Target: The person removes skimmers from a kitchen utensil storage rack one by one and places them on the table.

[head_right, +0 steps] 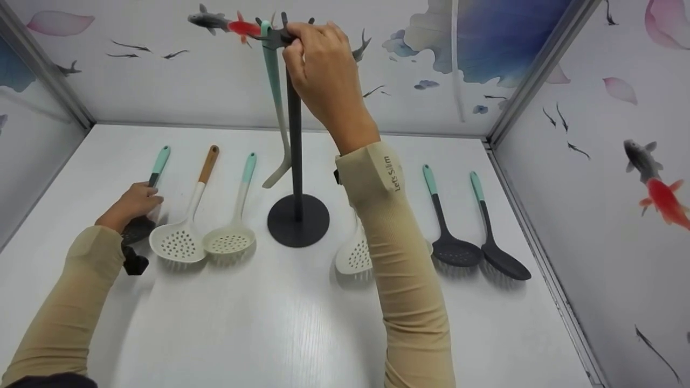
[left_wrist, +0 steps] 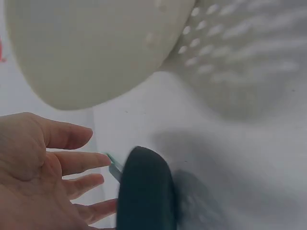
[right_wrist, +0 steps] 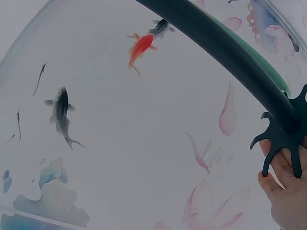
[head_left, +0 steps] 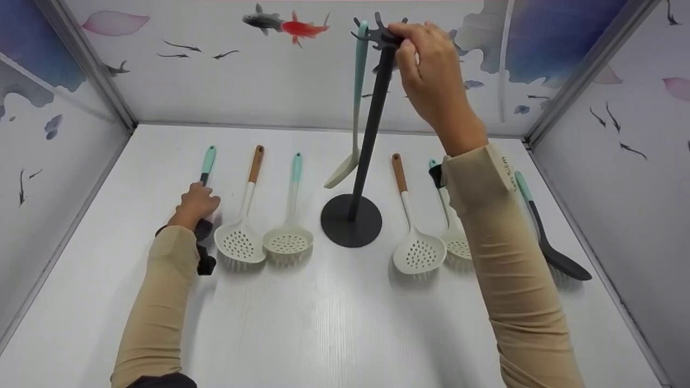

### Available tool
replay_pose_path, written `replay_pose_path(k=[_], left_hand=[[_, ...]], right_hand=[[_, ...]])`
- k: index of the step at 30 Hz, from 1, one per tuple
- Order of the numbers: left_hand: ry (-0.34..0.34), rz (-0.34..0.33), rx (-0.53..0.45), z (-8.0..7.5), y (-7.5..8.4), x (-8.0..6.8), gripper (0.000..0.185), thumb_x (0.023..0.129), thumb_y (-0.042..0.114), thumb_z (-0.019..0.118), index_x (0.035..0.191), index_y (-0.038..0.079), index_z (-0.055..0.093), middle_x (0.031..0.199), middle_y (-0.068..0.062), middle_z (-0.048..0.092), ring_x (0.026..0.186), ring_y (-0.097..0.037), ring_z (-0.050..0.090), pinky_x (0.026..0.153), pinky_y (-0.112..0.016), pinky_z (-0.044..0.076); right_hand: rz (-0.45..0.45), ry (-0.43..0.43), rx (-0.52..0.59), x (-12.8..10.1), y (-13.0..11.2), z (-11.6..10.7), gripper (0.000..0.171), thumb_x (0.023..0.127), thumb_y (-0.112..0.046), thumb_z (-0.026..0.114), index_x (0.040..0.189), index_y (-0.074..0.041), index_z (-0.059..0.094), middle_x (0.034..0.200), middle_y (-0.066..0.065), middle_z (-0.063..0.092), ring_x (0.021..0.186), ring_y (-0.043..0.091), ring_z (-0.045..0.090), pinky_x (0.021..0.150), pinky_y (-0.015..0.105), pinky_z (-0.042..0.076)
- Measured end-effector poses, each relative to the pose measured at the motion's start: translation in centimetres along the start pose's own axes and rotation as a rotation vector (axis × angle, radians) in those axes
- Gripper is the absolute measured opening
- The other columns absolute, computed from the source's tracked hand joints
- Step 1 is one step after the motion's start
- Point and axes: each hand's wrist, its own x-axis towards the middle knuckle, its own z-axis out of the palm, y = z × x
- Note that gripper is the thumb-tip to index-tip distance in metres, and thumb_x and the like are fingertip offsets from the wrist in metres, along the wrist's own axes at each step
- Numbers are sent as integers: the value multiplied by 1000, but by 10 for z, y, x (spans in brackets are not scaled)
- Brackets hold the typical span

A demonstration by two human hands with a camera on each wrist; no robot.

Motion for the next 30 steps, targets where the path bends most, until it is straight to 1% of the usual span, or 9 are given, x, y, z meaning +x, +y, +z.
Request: replay_pose_path(k=[4, 8, 10, 15, 18, 21, 24, 26, 30], left_hand=[[64, 127, 22, -2, 25, -4, 54, 96, 20, 32, 142, -8, 25, 152, -26, 3, 138, -49, 7, 109, -60, 13], [141, 300, 0, -4, 59, -11, 51, 98, 18, 36, 142, -6, 28, 153, -26, 8, 139, -46, 10, 111, -55, 17], [183, 388, -24, -4, 78, -17, 50, 98, 18, 37, 142, -4, 29, 153, -23, 12, 140, -43, 13, 112, -52, 19], [270, 635, -125, 1, 130, -40, 50, 99, 21, 40, 144, 4, 30, 152, -15, 22, 141, -34, 20, 113, -47, 20], [287, 789, -197, 7, 159, -54, 51, 99, 22, 42, 146, 7, 28, 151, -13, 28, 140, -29, 25, 113, -46, 23], [267, 909, -285, 12, 182, -64, 52, 99, 22, 43, 146, 8, 27, 148, -12, 34, 137, -27, 32, 110, -43, 29], [223, 978, -368, 18, 199, -70, 52, 98, 20, 45, 145, 7, 29, 144, -12, 41, 133, -25, 39, 109, -37, 33], [198, 986, -414, 22, 207, -72, 50, 97, 20, 47, 143, 7, 33, 139, -11, 47, 129, -22, 44, 107, -33, 35], [183, 977, -503, 30, 215, -72, 42, 95, 17, 52, 135, 7, 44, 125, -9, 56, 117, -18, 55, 100, -28, 42]], right_hand=[[5, -7, 8, 0, -1, 0, 40, 95, -15, 34, 125, -1, 57, 113, 15, 63, 121, 26, 47, 113, 23, 17], [2, -11, 12, 0, -3, -1, 39, 94, -14, 35, 124, -1, 58, 115, 16, 60, 110, 26, 49, 105, 28, 31], [-5, -16, 3, 0, -5, -1, 39, 94, -13, 36, 124, -1, 58, 115, 17, 59, 110, 26, 48, 105, 29, 30], [-10, -38, -21, 2, -11, -2, 39, 92, -13, 36, 122, -2, 59, 117, 15, 60, 123, 27, 43, 114, 23, 14], [-14, -38, -7, 2, -12, -4, 38, 92, -11, 36, 122, -1, 59, 115, 16, 60, 118, 27, 45, 113, 23, 17], [-23, -31, 27, 1, -10, -5, 37, 93, -8, 36, 121, -1, 59, 113, 17, 60, 110, 27, 45, 109, 25, 24], [-16, -26, 53, 0, -7, -6, 36, 94, -6, 35, 120, 0, 59, 113, 17, 59, 105, 26, 46, 101, 28, 32], [-6, -25, 66, 0, -6, -7, 35, 95, -5, 35, 119, -1, 60, 115, 17, 59, 104, 25, 47, 95, 30, 35], [25, -34, 85, 0, -6, -9, 35, 95, -5, 34, 117, -2, 61, 117, 14, 58, 104, 23, 49, 93, 27, 36]])
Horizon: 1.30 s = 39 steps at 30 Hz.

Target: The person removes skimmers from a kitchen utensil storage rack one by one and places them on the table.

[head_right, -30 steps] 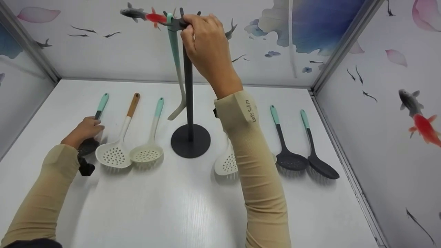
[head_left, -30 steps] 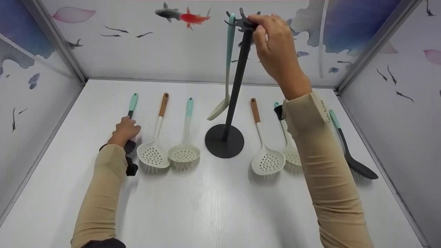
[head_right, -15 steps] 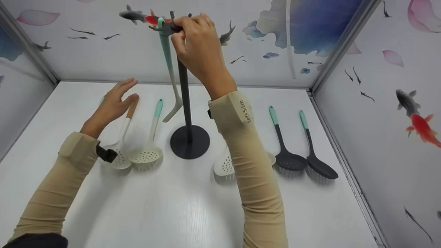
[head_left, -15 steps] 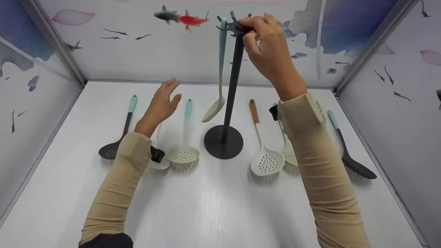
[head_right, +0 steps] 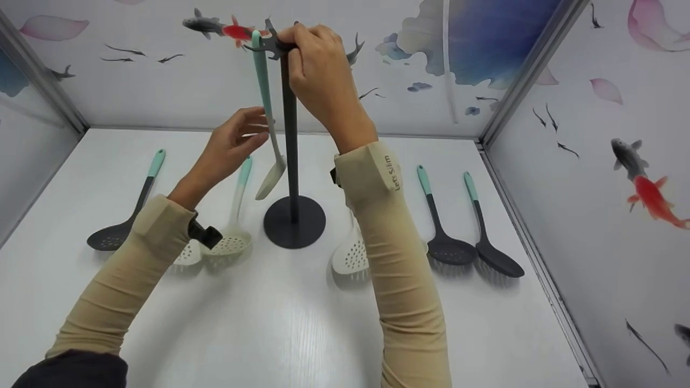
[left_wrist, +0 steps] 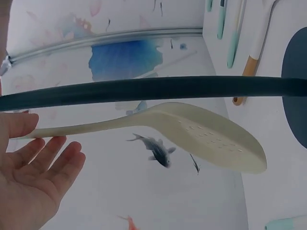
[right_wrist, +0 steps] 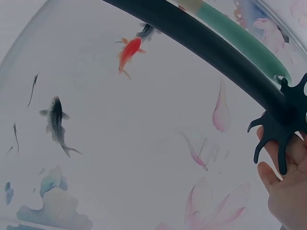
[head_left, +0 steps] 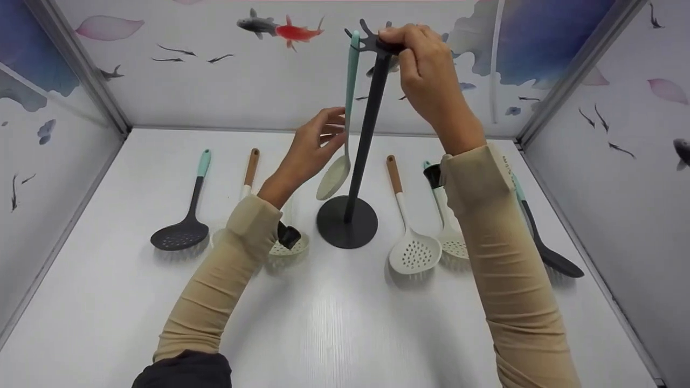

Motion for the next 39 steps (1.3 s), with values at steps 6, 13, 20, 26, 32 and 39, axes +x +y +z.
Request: replay_pose_path(k=[6, 13, 20, 26, 32, 39], left_hand=[[72, -40, -59, 3, 1, 0, 31, 92, 14, 57, 122, 5, 54, 111, -9, 61, 103, -16, 59, 91, -28, 48], [102, -45, -124, -1, 0, -3, 28, 90, 14, 58, 115, 2, 57, 105, -12, 61, 95, -16, 60, 81, -26, 53], [138, -38, -120, -4, 2, -3, 27, 90, 15, 59, 114, 2, 58, 101, -11, 61, 90, -19, 62, 77, -25, 53], [188, -40, -168, -8, 6, -4, 27, 90, 13, 59, 115, 2, 57, 100, -11, 60, 91, -21, 61, 78, -27, 54], [273, -57, -173, -27, 3, -11, 27, 90, 12, 58, 116, 3, 56, 101, -9, 58, 91, -19, 58, 80, -28, 53], [375, -133, -104, -65, 2, -35, 29, 91, 10, 56, 117, -2, 53, 100, -6, 56, 89, -14, 53, 82, -28, 51]], right_hand=[[22, -16, 4, 1, -3, 1, 35, 96, -5, 33, 117, -3, 61, 116, 13, 59, 99, 20, 50, 86, 24, 41], [16, 6, 0, 2, 0, 0, 34, 97, -7, 32, 116, -2, 60, 118, 11, 60, 96, 21, 50, 83, 26, 40], [-10, 34, -5, 3, 3, 0, 33, 96, -5, 32, 114, 1, 59, 117, 13, 60, 97, 22, 51, 84, 26, 40], [-20, 35, -8, 4, 3, 3, 33, 95, -4, 32, 114, 1, 59, 115, 14, 60, 98, 23, 51, 85, 27, 41], [-18, 38, -1, 3, 4, 5, 33, 95, -3, 32, 113, 2, 60, 115, 14, 61, 97, 23, 52, 84, 28, 41], [-11, 40, 3, 2, 4, 6, 33, 95, -4, 32, 113, 1, 59, 115, 14, 60, 97, 23, 52, 84, 28, 40]])
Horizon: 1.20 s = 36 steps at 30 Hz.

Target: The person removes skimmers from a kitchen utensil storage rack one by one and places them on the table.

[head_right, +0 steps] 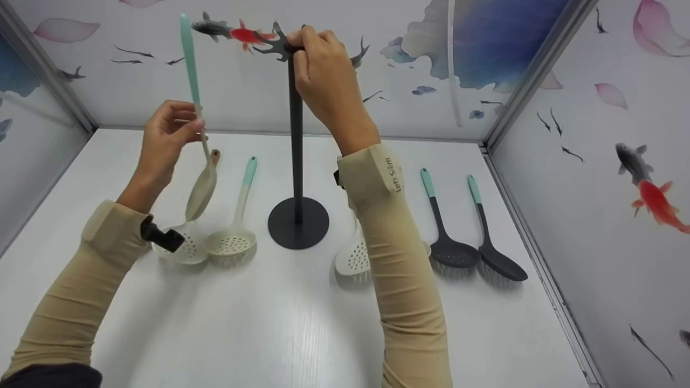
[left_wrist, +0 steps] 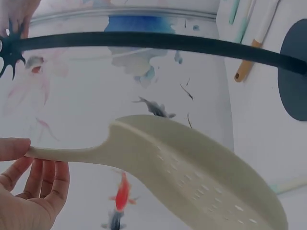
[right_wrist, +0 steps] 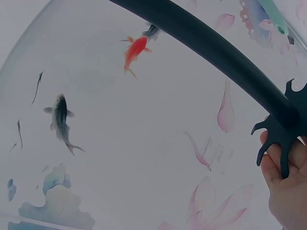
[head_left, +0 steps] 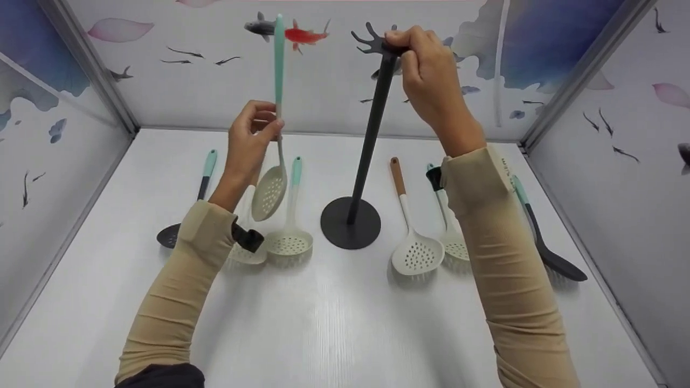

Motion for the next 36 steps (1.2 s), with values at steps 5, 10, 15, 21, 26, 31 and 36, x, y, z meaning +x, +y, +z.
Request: replay_pose_path(k=[5, 10, 15, 21, 26, 31, 36], left_hand=[[70, -42, 59, -33, -12, -3, 30, 91, 11, 55, 119, 0, 53, 100, 0, 55, 89, -12, 53, 83, -27, 50], [158, -75, 101, -65, -33, -1, 25, 91, 17, 57, 115, 9, 56, 97, 6, 54, 88, -10, 54, 81, -23, 49], [246, -130, 128, -96, -45, -4, 19, 90, 17, 59, 109, 14, 58, 96, 7, 54, 85, -7, 54, 77, -20, 47], [332, -217, 204, -130, -62, -9, 17, 90, 18, 59, 107, 18, 58, 94, 11, 53, 84, -3, 53, 77, -19, 46], [411, -275, 224, -154, -82, -12, 16, 90, 18, 58, 106, 20, 57, 89, 13, 57, 84, -1, 54, 77, -23, 43], [480, -332, 276, -174, -100, -17, 14, 91, 19, 57, 105, 21, 56, 80, 14, 56, 78, 0, 55, 74, -22, 40], [536, -399, 313, -188, -113, -23, 9, 92, 20, 54, 99, 26, 53, 82, 13, 53, 77, 2, 52, 75, -22, 38]], right_hand=[[-12, 1, 1, 0, 1, 1, 33, 95, -4, 33, 114, 2, 59, 115, 15, 60, 98, 23, 52, 85, 29, 41], [-4, 5, 3, -1, 1, 0, 34, 94, -4, 32, 113, 2, 59, 116, 14, 61, 99, 23, 52, 83, 28, 41], [-8, 10, 12, -1, 1, -1, 35, 94, -4, 32, 115, 1, 59, 114, 14, 61, 96, 23, 52, 80, 28, 40], [-13, 15, 18, -1, 2, 1, 35, 94, -4, 32, 116, 1, 59, 114, 15, 60, 97, 23, 52, 82, 29, 39], [-19, 12, 18, -1, 2, 2, 35, 94, -4, 32, 116, 1, 59, 114, 15, 60, 97, 24, 52, 83, 29, 40], [-12, 15, 18, -1, 1, 3, 34, 94, -4, 32, 115, 1, 59, 113, 14, 60, 96, 23, 51, 83, 29, 40], [-18, 19, 20, -1, 2, 3, 34, 94, -4, 32, 116, 1, 59, 112, 15, 60, 97, 24, 52, 82, 29, 40]])
